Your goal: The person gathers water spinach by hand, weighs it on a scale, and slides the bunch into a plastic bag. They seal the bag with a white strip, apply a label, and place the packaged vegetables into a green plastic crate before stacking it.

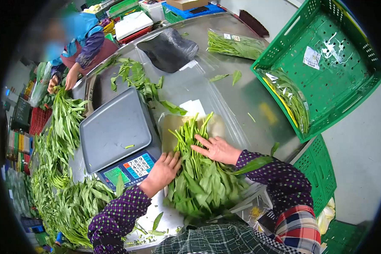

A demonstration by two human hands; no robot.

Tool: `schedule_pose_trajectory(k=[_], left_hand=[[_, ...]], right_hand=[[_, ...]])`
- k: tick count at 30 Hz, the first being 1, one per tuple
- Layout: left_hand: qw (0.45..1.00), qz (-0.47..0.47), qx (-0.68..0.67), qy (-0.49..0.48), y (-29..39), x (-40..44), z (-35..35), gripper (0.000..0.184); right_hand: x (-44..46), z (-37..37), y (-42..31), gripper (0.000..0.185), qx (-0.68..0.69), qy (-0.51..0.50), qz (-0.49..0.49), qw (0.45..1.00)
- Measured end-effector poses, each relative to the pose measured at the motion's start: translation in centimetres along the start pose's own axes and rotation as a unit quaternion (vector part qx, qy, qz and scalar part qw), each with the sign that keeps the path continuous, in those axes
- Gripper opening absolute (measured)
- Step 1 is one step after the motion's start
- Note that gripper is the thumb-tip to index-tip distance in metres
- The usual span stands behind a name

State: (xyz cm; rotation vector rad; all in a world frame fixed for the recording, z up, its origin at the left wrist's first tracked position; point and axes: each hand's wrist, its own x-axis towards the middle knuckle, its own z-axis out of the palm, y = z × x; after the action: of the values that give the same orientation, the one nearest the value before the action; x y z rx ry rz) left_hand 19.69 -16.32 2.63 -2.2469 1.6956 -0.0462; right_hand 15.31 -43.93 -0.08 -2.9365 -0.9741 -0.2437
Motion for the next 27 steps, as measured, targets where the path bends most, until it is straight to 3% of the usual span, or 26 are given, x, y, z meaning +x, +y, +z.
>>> schedule_pose_trajectory(k=[1,2,3,4,5,6,7,8,10,11,13,17,20,21,22,24,26,27], left_hand=[[0.995,-0.006,-0.079,0.062,-0.4,-0.3,-0.8,0.043],[0.995,-0.003,-0.087,0.057,-0.5,-0.7,-1.4,0.043],[0.971,-0.068,-0.212,0.091,-0.8,-0.9,-1.8,0.041],[0.926,-0.134,-0.33,0.123,-1.1,-0.8,-2.1,0.038],[0.889,-0.182,-0.371,0.198,-1.1,-0.1,-2.3,0.033],[0.889,-0.182,-0.372,0.195,-1.2,0.7,-2.9,0.033],[0.842,-0.254,-0.444,0.171,-1.4,1.6,-3.8,0.03],[0.785,-0.322,-0.509,0.146,-1.4,2.5,-4.4,0.028],[0.788,-0.329,-0.504,0.135,-0.3,3.9,-4.1,0.034],[0.791,-0.344,-0.488,0.135,0.4,4.2,-3.9,0.042],[0.777,-0.364,-0.503,0.1,1.3,4.0,-2.9,0.068],[0.749,-0.366,-0.534,0.145,2.2,3.3,-0.7,0.079],[0.727,-0.358,-0.57,0.137,2.1,3.2,-0.9,0.079],[0.722,-0.36,-0.575,0.135,2.4,3.1,-1.0,0.084],[0.719,-0.362,-0.577,0.137,2.8,2.8,-1.3,0.084],[0.745,-0.373,-0.517,0.196,4.1,2.2,-2.0,0.09],[0.765,-0.369,-0.487,0.206,5.5,1.7,-2.0,0.096],[0.767,-0.377,-0.47,0.22,6.1,1.7,-2.3,0.097]], right_hand=[[-0.2,-1.5,0.5,0.073,0.007,-0.031,-0.008,0.999],[-0.6,-3.2,1.0,0.075,0.016,-0.063,-0.015,0.998],[-0.6,-4.8,2.0,0.059,0.043,-0.016,-0.028,0.999],[-0.6,-4.5,3.2,0.059,0.045,-0.018,-0.026,0.998],[-0.6,-4.0,4.2,0.049,0.124,0.032,0.024,0.992],[-0.4,-3.7,5.2,0.04,0.2,0.083,0.073,0.974],[1.7,-5.3,5.3,0.02,0.241,0.148,0.137,0.949],[3.5,-5.4,5.6,0.02,0.242,0.149,0.138,0.949],[6.2,-5.1,6.5,0.021,0.325,0.091,0.351,0.873],[6.9,-4.2,7.1,0.021,0.329,0.09,0.353,0.871],[8.0,-2.2,7.6,0.023,0.31,-0.01,0.357,0.881],[7.2,-0.6,4.3,0.02,0.363,0.042,0.275,0.889],[7.4,-2.5,3.8,0.02,0.3,-0.016,0.318,0.899],[7.3,-2.5,4.0,0.025,0.228,0.045,0.284,0.93],[7.6,-3.1,3.8,0.025,0.227,0.041,0.28,0.932],[8.1,-4.4,2.9,0.035,0.216,0.104,0.162,0.957],[8.4,-3.9,1.2,0.042,0.183,0.058,0.125,0.973],[8.8,-3.7,0.3,0.04,0.155,-0.054,0.111,0.98]])
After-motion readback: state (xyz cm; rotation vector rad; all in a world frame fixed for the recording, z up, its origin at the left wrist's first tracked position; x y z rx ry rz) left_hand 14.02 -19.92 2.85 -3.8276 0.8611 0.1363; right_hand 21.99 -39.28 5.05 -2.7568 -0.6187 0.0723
